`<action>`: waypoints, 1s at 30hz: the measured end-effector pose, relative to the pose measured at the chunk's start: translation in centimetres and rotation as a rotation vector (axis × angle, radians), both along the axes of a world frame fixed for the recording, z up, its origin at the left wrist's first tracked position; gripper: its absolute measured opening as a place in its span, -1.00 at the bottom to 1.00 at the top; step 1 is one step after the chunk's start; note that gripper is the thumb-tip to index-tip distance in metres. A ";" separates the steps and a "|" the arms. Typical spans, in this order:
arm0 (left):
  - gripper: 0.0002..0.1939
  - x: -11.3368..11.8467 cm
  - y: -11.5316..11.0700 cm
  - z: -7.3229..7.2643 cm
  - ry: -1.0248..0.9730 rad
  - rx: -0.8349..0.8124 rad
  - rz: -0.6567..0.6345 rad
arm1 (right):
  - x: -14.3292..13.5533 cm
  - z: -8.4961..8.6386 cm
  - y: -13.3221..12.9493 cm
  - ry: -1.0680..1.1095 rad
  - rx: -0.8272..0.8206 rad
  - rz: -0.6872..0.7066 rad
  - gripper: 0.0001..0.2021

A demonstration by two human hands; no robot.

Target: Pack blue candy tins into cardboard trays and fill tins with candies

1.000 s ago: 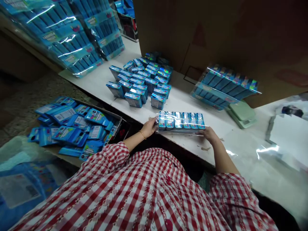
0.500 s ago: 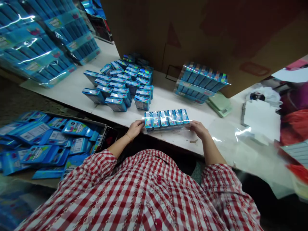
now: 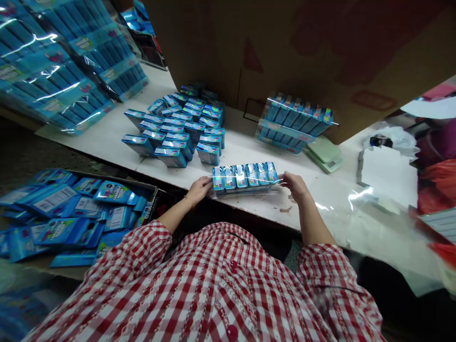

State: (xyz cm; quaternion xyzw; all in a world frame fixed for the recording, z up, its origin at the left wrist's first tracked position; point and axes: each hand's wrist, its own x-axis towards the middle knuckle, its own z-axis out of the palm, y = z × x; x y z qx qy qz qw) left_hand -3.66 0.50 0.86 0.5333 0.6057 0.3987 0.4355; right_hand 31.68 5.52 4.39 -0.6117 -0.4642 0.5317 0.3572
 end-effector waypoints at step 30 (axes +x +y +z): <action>-0.77 14.2 24.1 27.1 -0.314 0.391 0.026 | 6.5 23.6 13.8 0.059 0.741 -0.517 -0.78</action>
